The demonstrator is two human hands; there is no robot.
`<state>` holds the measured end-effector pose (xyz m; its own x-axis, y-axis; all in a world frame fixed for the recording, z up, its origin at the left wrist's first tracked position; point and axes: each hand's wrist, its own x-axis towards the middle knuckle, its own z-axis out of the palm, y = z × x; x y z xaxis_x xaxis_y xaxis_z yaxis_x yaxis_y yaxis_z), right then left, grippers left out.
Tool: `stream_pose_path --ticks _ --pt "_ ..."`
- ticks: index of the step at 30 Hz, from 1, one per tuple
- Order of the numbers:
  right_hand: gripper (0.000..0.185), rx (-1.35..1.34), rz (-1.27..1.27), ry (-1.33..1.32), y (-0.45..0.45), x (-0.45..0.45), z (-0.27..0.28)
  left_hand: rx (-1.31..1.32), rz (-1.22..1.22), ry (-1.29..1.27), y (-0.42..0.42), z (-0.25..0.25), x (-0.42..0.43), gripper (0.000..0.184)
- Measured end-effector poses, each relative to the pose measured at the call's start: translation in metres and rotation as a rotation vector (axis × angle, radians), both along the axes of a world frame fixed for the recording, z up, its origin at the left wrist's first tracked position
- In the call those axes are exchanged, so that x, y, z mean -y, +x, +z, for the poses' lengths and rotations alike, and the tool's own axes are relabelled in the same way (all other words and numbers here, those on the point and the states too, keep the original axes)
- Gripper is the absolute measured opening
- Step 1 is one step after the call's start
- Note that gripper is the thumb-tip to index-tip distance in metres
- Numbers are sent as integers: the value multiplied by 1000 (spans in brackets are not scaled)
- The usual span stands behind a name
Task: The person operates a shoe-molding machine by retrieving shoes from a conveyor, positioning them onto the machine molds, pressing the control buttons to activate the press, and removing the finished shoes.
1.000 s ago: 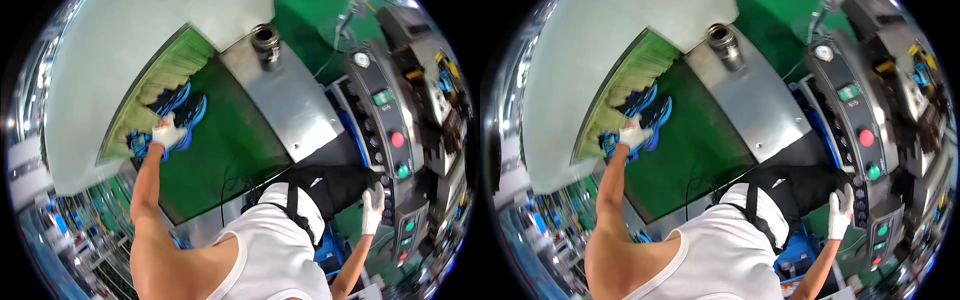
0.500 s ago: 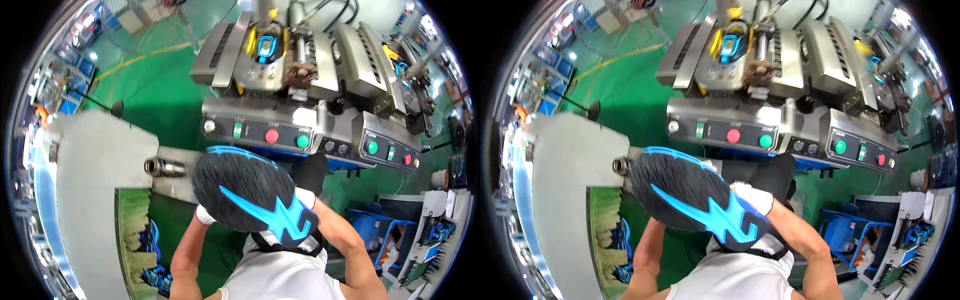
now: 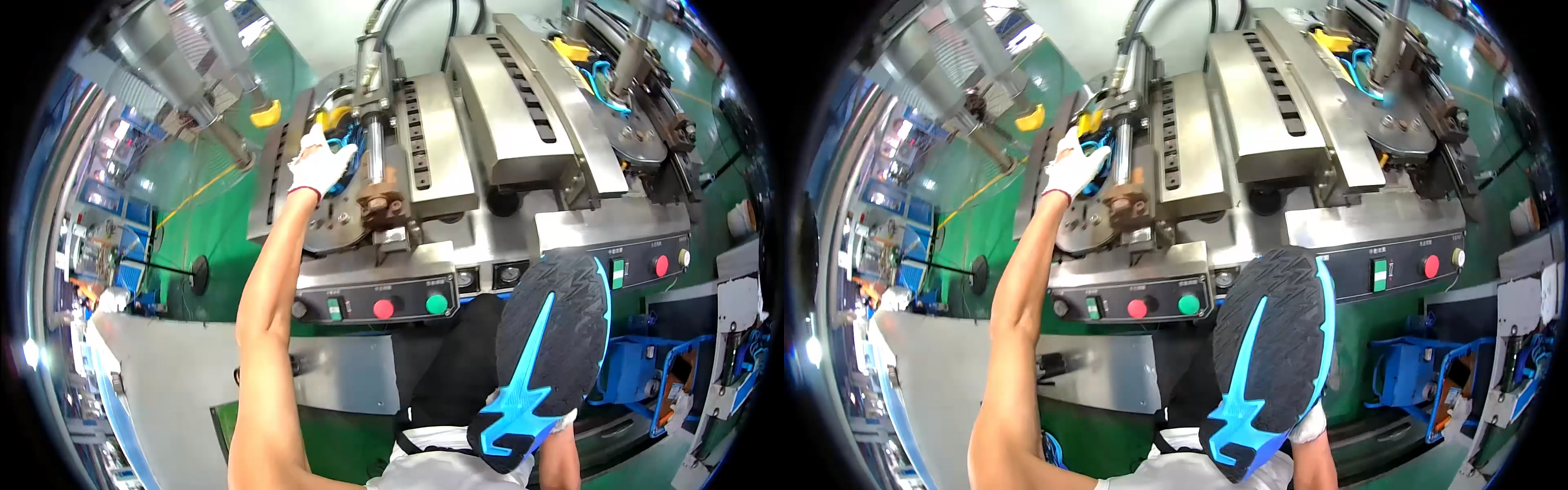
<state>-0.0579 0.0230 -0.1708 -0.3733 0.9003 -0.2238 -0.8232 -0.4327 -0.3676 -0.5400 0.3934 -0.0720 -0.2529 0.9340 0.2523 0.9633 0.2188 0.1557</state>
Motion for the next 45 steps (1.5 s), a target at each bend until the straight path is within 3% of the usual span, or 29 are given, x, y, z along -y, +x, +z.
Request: stream_pose_path --ticks 2,5,8,9,13,15,16,18,20,21,22,24,25,26,28,31,34,37,38,40,41,42,45 --pt "52 -120 -69 -76 5 8 4 50 68 -96 -1 -20 -29 104" --pt "53 -363 -154 -171 5 14 14 -21 112 -183 -1 -9 -54 95" --pt "56 271 -198 111 8 31 15 14 10 -153 -27 20 -60 86" --pt "56 50 -195 22 24 51 -31 56 -11 -138 -25 45 -51 86" --pt "26 519 -249 -147 5 35 -7 157 -42 168 -25 100 29 76" --pt "51 350 -288 -560 -19 9 18 224 -63 297 -22 118 102 71" --pt "51 368 -266 -535 -29 2 23 272 -91 358 -22 122 142 68" --pt "35 543 -260 -250 -44 -6 25 489 -44 382 -13 123 232 64" --pt "33 757 -190 97 -61 -35 34 362 -115 469 -21 92 312 63" --pt "32 1054 -130 450 -72 -56 44 393 -116 430 -24 74 352 62" --pt "30 1542 -164 1011 -87 -80 63 423 -122 387 -25 58 388 61" --pt "29 1775 -303 1641 -133 -135 102 616 39 182 -18 26 450 58" --pt "29 1259 89 1034 -171 -157 125 592 75 172 -17 3 473 57" --pt "29 702 66 338 -209 -179 149 564 109 160 -19 -22 493 56" --pt "29 769 81 404 -265 -214 190 532 191 94 -26 -73 530 58" --pt "35 864 287 440 -319 -290 206 453 299 -66 -31 -117 561 59" --pt "43 1147 399 367 -360 -373 194 393 248 -173 -36 -140 574 55" --pt "46 1574 504 500 -395 -440 153 481 200 14 -39 -172 586 64" --pt "46 2064 457 868 -413 -426 156 521 202 13 -40 -180 586 63" --pt "49 2116 531 800 -441 -458 102 580 194 -6 -42 -183 586 63" --pt "48 2337 259 849 -452 -442 91 602 173 9 -41 -190 585 62" --pt "50 2329 213 810 -453 -444 82 568 163 0 -40 -182 583 63" --pt "49 2350 276 753 -454 -437 96 584 184 -7 -41 -174 578 61"
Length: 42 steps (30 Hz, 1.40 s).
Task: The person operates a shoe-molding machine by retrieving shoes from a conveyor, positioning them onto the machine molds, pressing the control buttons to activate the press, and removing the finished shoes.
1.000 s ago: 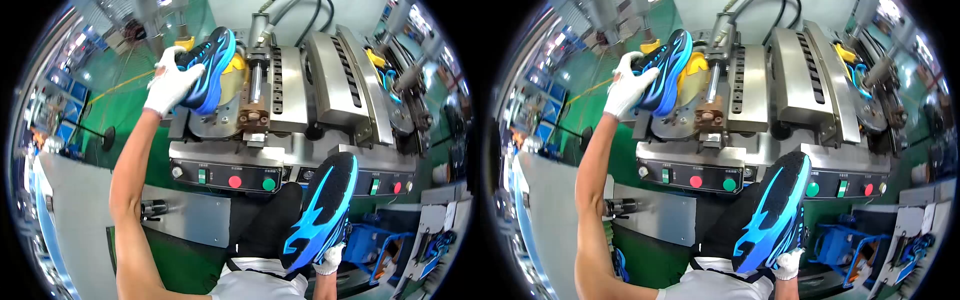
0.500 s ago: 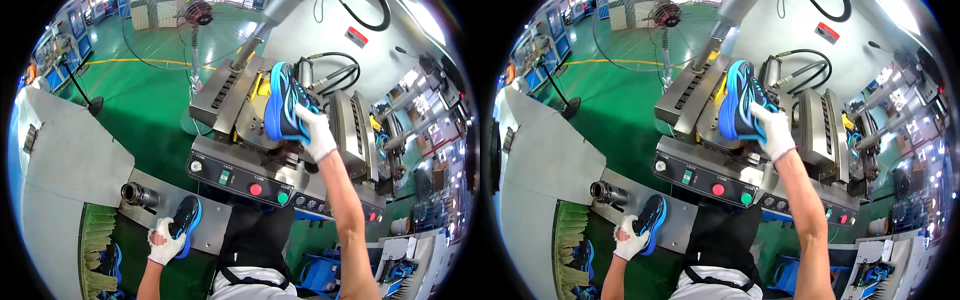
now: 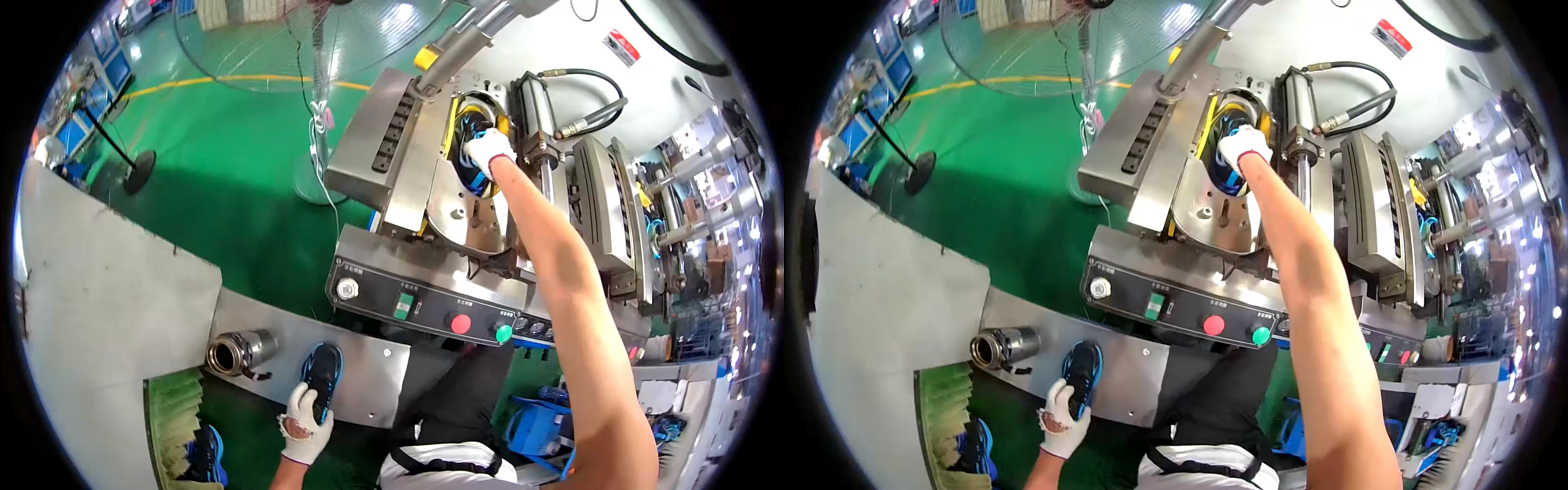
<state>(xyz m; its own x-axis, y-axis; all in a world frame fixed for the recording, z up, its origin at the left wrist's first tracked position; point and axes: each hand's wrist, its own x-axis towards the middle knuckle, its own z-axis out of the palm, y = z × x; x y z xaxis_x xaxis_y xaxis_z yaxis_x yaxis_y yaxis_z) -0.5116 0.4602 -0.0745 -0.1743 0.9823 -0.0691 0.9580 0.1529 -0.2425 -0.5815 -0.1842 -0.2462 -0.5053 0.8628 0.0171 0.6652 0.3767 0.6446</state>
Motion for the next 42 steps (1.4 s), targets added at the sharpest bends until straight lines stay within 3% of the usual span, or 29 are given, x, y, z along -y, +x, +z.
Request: stream_pose_path --ticks 3,7,9,11,13,15,17,19,20,21,23,25,26,28,30,32,35,37,39,40,41,42 --pt "55 -43 -29 14 7 -3 -10 53 72 -13 11 -2 -8 62" --pt "84 -263 189 -159 23 11 8 201 357 5 53 0 -36 74" --pt "94 -351 170 167 34 108 46 223 336 31 62 0 -32 79" --pt "93 -680 338 325 75 194 52 269 208 -21 49 12 -23 80" --pt "91 -985 551 57 131 274 45 54 -13 -118 24 30 -18 74" --pt "96 -602 638 259 185 323 25 -122 -274 -155 6 41 -28 62" --pt "102 -487 557 449 217 337 -49 -188 -545 11 -11 27 -47 26" --pt "109 -182 444 270 237 323 -125 -131 -526 53 -6 31 -63 18" --pt "111 -75 519 208 246 320 -116 -95 -546 67 -15 10 -67 15" --pt "114 37 601 146 254 317 -105 -68 -505 80 -2 34 -80 9" --pt "116 -246 530 199 270 330 -110 -49 -434 63 16 52 -97 8" --pt "116 -410 557 25 295 355 -61 -28 -445 147 55 100 -119 11" --pt "116 -545 624 52 318 373 -61 -23 -491 183 77 117 -128 11" --pt "121 -678 608 -145 361 414 -56 -61 -618 260 124 144 -150 13" --pt "125 -740 544 -281 400 462 -57 -59 -737 265 179 163 -166 16" --pt "127 -786 451 -166 427 508 -64 -37 -907 295 238 179 -192 20" --pt "121 -806 97 231 444 560 -79 29 -1215 492 330 190 -211 19" --pt "117 -771 -206 446 460 569 -69 36 -1436 462 392 212 -215 22" --pt "110 -832 -437 650 487 577 -71 51 -1788 606 461 242 -220 26" --pt "98 -741 -516 752 508 585 -57 66 -1923 510 500 259 -216 35" --pt "87 -548 -604 754 532 598 -51 99 -1994 606 532 272 -211 50" --pt "84 -744 -680 829 554 611 -36 276 -2037 652 557 281 -202 57"
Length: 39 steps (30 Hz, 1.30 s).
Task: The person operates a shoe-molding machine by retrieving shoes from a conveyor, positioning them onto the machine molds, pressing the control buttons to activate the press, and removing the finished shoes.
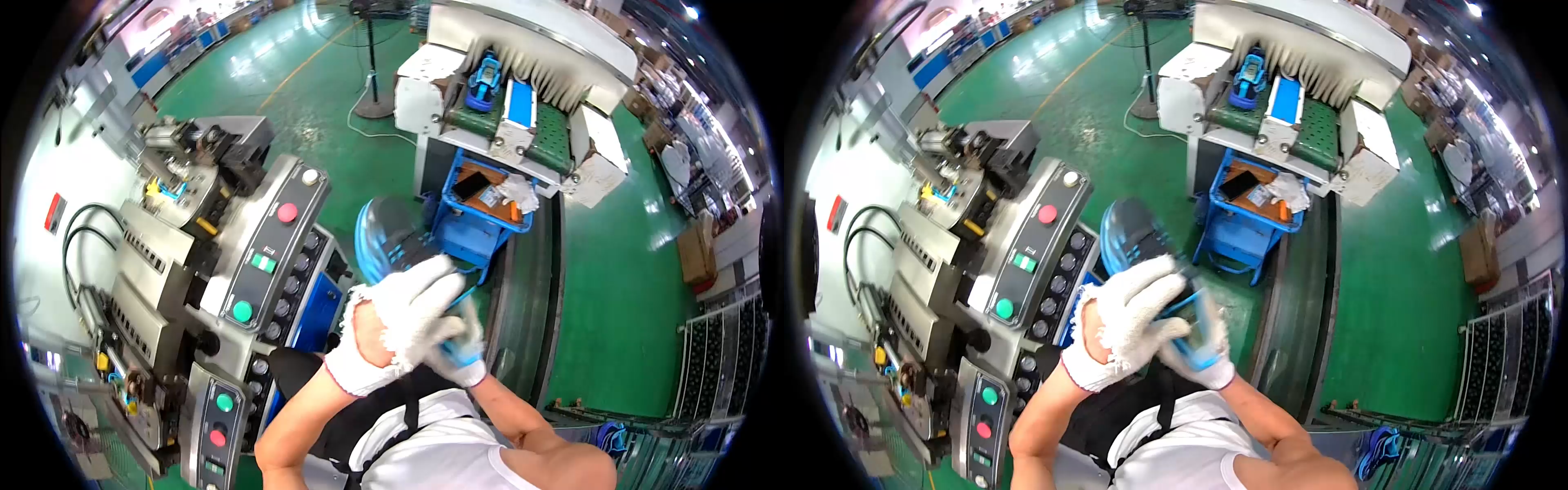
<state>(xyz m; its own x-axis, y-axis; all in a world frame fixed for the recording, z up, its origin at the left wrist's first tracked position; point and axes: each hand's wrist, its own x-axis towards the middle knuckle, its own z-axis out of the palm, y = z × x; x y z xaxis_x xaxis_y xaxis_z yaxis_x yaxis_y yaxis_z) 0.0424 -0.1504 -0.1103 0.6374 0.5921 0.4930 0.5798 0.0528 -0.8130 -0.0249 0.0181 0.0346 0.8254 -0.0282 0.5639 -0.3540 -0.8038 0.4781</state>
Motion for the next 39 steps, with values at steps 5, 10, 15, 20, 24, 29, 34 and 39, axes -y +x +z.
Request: stream_pose_path --ticks 5,10,15,20,24,29,34,39 --pt "68 -517 -512 713 161 26 -30 137 -272 -70 26 -13 23 66" --pt "85 -433 -1108 -169 380 35 62 -331 -46 -142 -16 -122 -7 59" --pt "79 -327 -711 -554 649 73 -9 -632 337 -241 -85 -184 -17 53" --pt "69 -103 -696 -790 704 68 -79 -769 526 -435 -129 -211 -15 49" --pt "60 101 -862 -628 625 69 -101 -734 671 -467 -159 -211 -18 45" --pt "49 20 -775 -360 431 50 -134 -740 1148 -598 -240 -193 9 28" --pt "38 -411 -162 -399 191 -43 -160 -632 1821 -811 -380 -213 114 26" --pt "60 -354 814 -581 -65 -170 -118 -833 2446 -1081 -467 -285 347 29"
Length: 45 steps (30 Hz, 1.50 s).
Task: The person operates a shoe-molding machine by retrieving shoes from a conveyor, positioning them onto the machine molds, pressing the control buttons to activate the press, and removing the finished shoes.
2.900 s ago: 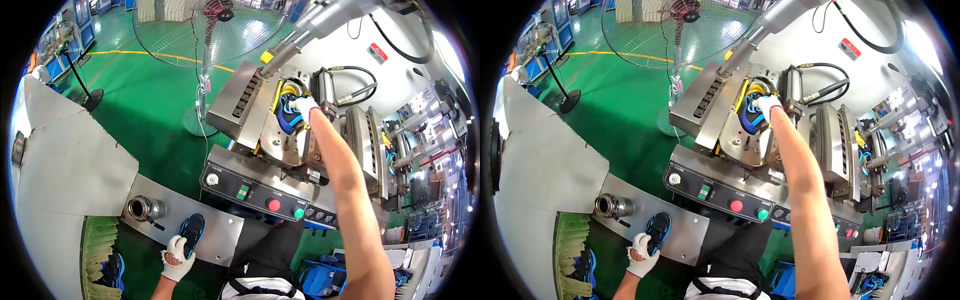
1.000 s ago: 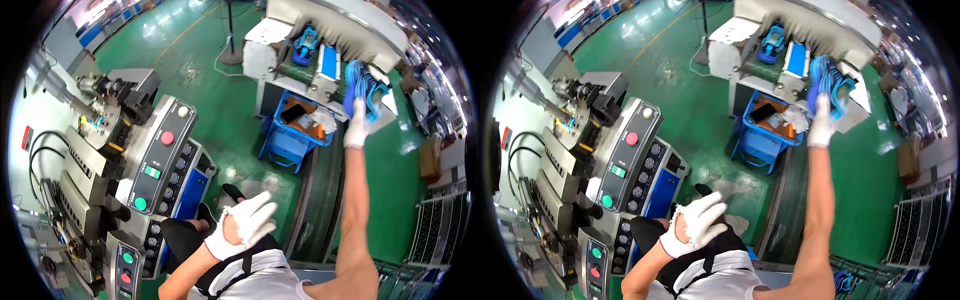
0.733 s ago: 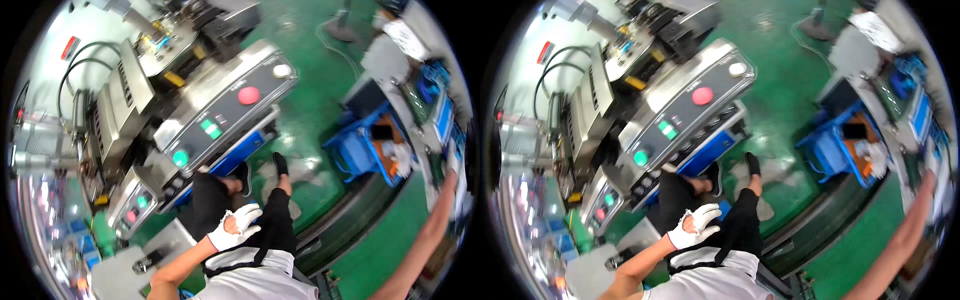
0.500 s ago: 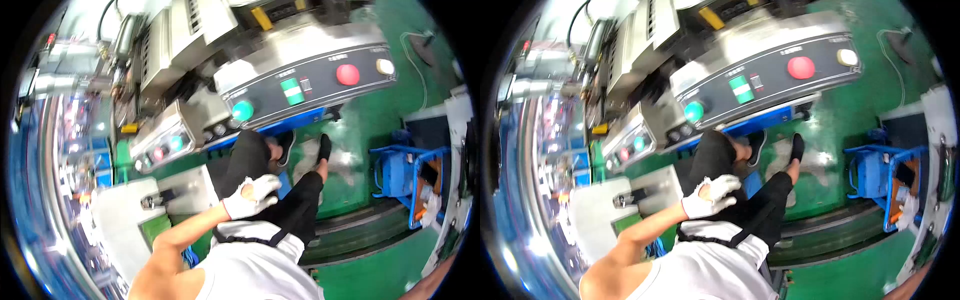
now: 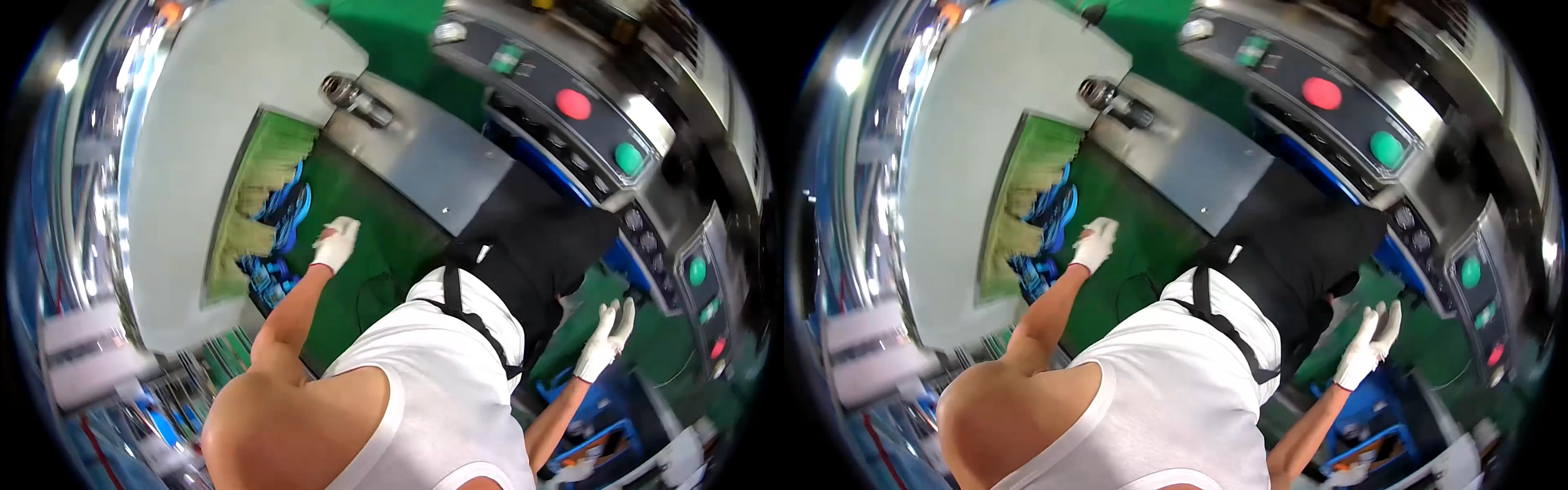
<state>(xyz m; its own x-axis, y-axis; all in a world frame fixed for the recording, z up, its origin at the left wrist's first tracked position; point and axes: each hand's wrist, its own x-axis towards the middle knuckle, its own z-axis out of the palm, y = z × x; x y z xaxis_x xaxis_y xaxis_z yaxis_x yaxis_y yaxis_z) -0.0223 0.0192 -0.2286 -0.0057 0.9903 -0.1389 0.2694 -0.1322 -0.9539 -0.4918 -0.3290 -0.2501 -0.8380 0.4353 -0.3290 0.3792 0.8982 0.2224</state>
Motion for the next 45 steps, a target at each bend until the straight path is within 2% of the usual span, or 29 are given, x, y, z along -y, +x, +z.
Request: stream_pose_path --ticks 2,3,5,7,8,10,11,12,13,14,15,16,19,20,22,23,24,26,28,31,32,34,36,37,40,42,44,45 --pt "59 203 274 97 -43 -26 24 -113 209 -127 4 -18 94 33" --pt "58 175 332 16 -55 -34 26 -152 356 -138 9 -18 138 36" --pt "58 248 449 54 -73 -56 38 -225 753 -213 30 10 196 51" --pt "55 187 498 76 -85 -76 39 -484 1030 -362 43 11 266 69" --pt "55 296 505 24 -93 -80 46 -670 1129 -362 44 7 295 76" --pt "56 339 618 68 -100 -92 38 -625 1172 -362 40 8 328 83" --pt "56 425 684 97 -113 -90 45 -665 1053 -256 32 -7 344 77" --pt "56 520 744 120 -125 -89 51 -374 830 68 21 -14 364 67" --pt "55 394 743 57 -122 -100 34 -418 868 -158 9 -21 345 62" --pt "54 534 792 83 -136 -96 45 -461 891 -387 0 -29 325 58" --pt "55 577 826 84 -144 -95 45 -502 948 -445 -11 -35 323 56" --pt "55 615 858 88 -149 -95 45 -586 848 -398 -14 -51 339 52" --pt "58 507 932 114 -158 -83 45 -462 602 -265 -11 -32 317 41" --pt "61 456 927 123 -162 -76 44 -456 516 -222 -5 -27 293 35" --pt "62 426 974 158 -179 -58 57 -348 584 60 2 -25 225 28" --pt "61 495 937 61 -191 -45 72 -400 494 114 8 -19 183 27" --pt "62 477 964 124 -208 -29 89 -452 401 170 12 -13 148 28" --pt "60 437 1038 191 -222 -13 96 -388 301 277 6 -10 113 19" --pt "64 273 1104 258 -236 -1 99 -344 151 319 -7 -6 80 16" --pt "74 317 1216 561 -257 17 107 -225 -153 555 5 48 -21 11" --pt "58 291 1178 705 -265 29 110 -222 -251 613 15 65 -56 12" --pt "34 498 1044 987 -281 43 117 -114 -514 734 30 107 -122 16" --pt "17 748 977 746 -274 41 110 94 -750 910 52 142 -190 18" --pt "15 600 875 753 -253 21 113 117 -878 948 62 158 -222 19" --pt "38 424 672 526 -156 -7 153 233 -1329 941 115 200 -308 25" --pt "56 390 521 205 -89 -5 162 456 -1482 915 162 231 -352 39" --pt "68 242 406 -143 -29 6 155 353 -1639 985 200 265 -395 52" --pt "70 120 248 -154 -10 19 153 258 -1691 995 215 273 -421 57"
